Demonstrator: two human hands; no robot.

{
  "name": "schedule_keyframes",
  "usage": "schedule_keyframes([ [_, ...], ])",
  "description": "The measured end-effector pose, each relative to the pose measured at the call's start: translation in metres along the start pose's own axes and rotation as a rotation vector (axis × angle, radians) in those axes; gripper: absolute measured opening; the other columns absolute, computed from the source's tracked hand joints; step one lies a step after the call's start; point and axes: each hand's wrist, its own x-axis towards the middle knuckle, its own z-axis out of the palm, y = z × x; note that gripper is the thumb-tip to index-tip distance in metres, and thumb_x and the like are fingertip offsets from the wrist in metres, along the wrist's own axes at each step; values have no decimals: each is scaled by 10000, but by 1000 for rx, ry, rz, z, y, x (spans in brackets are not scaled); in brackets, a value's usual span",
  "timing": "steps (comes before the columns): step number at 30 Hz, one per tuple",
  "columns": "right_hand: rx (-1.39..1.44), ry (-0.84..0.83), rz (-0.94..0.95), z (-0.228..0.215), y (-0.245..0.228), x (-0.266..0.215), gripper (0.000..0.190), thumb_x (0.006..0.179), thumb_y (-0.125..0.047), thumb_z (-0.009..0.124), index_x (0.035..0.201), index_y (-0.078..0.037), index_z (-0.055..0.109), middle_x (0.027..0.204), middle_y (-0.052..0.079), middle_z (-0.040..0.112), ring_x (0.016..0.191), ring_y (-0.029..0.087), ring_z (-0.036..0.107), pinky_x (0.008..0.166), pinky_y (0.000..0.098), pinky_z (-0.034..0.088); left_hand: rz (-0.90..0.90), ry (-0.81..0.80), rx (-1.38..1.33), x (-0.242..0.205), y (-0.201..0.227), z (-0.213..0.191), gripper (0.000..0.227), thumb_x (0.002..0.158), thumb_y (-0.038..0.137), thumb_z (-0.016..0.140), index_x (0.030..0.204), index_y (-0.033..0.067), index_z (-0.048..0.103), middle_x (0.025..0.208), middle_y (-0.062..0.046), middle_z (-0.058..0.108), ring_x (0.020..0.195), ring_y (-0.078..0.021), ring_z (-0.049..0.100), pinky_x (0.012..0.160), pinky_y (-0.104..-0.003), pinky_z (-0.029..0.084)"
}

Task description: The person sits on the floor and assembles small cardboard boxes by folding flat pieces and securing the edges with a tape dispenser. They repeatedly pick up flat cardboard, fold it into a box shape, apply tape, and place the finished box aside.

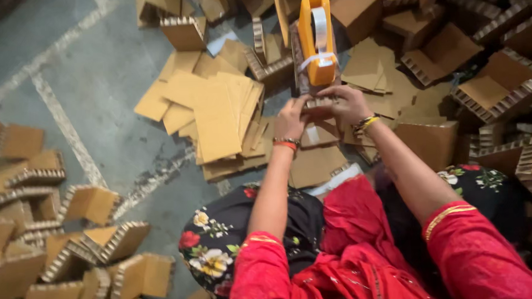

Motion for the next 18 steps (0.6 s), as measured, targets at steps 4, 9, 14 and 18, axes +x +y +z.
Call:
schedule_keyframes([
  [4,366,458,364,6,9,52,245,989,-260,729,1132,-70,669,974,-15,698,817,57,649,714,260,568,-67,-27,79,-4,-2,13,537,813,105,761,1295,309,644,1133,-31,693,1017,-301,694,837,-425,577],
  [9,-64,325,489,2,-11,89,270,1005,-277,763,960,-13,726,785,28,643,705,96,561,621,252,472,-83,-7,86,-2,-1,9,520,809,145,778,1279,327,650,1135,-19,699,991,-286,702,806,-433,582],
  [14,199,314,352,2,-17,8,264,1016,-302,716,978,-41,726,845,-64,695,719,34,612,643,217,498,-100,3,100,-8,-4,14,548,799,135,762,1300,320,639,1136,-20,705,980,-294,708,781,-431,585],
  [18,252,324,644,39,-9,-49,301,949,-379,764,920,-82,721,716,-95,541,595,18,445,521,224,358,-158,7,124,-2,-2,25,533,801,159,777,1283,340,639,1130,-9,721,961,-294,722,776,-438,589],
])
